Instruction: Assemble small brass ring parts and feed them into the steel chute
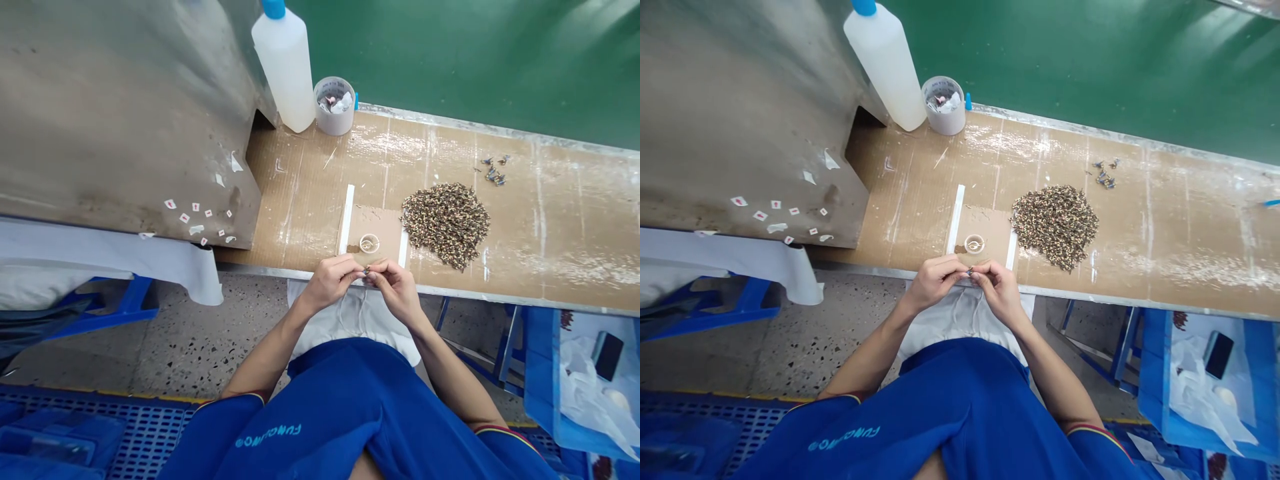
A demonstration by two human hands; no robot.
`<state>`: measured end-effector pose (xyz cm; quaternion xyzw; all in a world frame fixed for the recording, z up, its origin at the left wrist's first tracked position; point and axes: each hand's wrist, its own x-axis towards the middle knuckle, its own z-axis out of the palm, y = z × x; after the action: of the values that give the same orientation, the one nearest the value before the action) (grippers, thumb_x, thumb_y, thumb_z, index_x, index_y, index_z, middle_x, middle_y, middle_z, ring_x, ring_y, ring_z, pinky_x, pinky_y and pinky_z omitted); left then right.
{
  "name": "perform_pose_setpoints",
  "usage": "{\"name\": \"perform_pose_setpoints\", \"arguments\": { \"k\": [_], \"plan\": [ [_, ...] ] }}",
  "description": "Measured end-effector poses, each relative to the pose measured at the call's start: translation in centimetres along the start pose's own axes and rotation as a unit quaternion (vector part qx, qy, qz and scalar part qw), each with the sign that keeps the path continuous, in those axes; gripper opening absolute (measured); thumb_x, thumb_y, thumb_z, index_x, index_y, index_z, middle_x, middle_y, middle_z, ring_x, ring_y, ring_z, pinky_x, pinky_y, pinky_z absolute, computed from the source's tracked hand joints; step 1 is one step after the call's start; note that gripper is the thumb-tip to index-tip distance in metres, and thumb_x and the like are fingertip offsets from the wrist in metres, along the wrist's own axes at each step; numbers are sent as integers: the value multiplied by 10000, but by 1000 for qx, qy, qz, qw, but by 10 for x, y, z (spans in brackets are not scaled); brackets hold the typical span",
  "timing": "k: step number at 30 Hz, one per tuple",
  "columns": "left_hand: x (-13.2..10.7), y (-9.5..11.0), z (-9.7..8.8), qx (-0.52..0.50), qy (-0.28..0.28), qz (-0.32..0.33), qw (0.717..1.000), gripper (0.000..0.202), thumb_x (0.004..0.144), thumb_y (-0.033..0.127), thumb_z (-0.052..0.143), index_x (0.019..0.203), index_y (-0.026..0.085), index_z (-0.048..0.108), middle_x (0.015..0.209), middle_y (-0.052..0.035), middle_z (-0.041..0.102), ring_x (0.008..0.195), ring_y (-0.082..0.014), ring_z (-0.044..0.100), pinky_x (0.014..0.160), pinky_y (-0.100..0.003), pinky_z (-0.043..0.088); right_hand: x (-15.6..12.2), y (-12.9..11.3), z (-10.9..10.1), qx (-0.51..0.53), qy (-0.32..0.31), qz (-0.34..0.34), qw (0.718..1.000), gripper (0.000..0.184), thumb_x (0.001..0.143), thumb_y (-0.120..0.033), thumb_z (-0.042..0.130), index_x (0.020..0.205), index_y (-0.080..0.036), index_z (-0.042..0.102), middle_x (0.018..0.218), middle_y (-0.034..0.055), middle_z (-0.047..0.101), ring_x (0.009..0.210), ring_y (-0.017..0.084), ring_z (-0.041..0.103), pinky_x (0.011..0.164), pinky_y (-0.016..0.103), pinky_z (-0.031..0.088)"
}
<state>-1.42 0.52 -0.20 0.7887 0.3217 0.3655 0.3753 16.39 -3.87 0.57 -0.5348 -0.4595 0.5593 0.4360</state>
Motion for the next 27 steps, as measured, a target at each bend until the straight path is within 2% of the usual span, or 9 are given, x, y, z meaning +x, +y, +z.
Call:
{"name": "perform_pose_setpoints", "arguments": {
  "k": [4, 12, 17, 21, 24, 25, 26, 27],
  "plan": [
    [2, 0, -4, -18, -13, -6, 1000, 253, 1008, 260, 524, 836, 144, 669, 733, -33, 647, 663, -128, 591, 629, -230, 450, 2, 0, -7, 32, -23, 38, 998, 397, 801, -602, 736, 872, -215, 686, 801, 31, 706, 673, 152, 655, 658, 313, 583],
    [2, 2, -2, -19, -21, -36, 999, 257, 976, 192, 519, 761, 149, 652, 698, -25, 625, 633, -128, 570, 604, -235, 416, 5, 1, -8, 22, -48, 32, 998, 382, 822, -581, 718, 789, -206, 652, 745, 11, 652, 630, 128, 627, 622, 277, 558],
    [0, 0, -1, -22, -26, -63, 997, 251, 973, 202, 518, 767, 159, 655, 710, -29, 633, 655, -136, 585, 629, -239, 432, 7, 3, -6, 20, -45, 37, 998, 399, 816, -603, 709, 783, -211, 637, 742, 11, 642, 633, 134, 621, 631, 286, 561],
    [7, 2, -2, -41, -41, -67, 996, 277, 993, 267, 519, 802, 150, 682, 735, -46, 655, 691, -148, 611, 664, -245, 464, 4, 0, 0, 16, -37, 30, 999, 415, 819, -622, 692, 801, -209, 652, 739, 22, 665, 630, 145, 627, 616, 294, 562],
    [8, 22, -22, -51, -60, -104, 992, 278, 974, 385, 581, 1049, 150, 709, 911, -85, 712, 758, -163, 646, 707, -265, 510, 3, -11, -6, -26, -31, 2, 999, 391, 851, -590, 666, 813, -202, 683, 703, 32, 683, 623, 161, 643, 598, 295, 558],
    [3, 31, -36, -54, -74, -120, 988, 350, 956, 445, 604, 1151, 167, 691, 963, -88, 716, 746, -160, 647, 704, -270, 522, 5, -16, -14, -52, -13, -17, 998, 376, 860, -574, 658, 820, -202, 696, 711, 38, 697, 639, 169, 655, 609, 300, 560],
    [-5, 40, -53, -59, -92, -129, 986, 396, 952, 508, 589, 1164, 190, 695, 924, -74, 716, 736, -161, 649, 694, -270, 531, 9, -21, -27, -84, 19, -41, 995, 359, 865, -556, 654, 830, -203, 710, 741, 48, 716, 667, 178, 669, 634, 309, 566],
    [-17, 48, -74, -66, -109, -126, 984, 438, 945, 580, 557, 1104, 207, 723, 893, -68, 720, 731, -164, 657, 682, -267, 539, 15, -27, -45, -118, 67, -71, 988, 341, 862, -540, 655, 832, -207, 720, 787, 59, 735, 710, 188, 684, 674, 320, 571]
  ]
}}
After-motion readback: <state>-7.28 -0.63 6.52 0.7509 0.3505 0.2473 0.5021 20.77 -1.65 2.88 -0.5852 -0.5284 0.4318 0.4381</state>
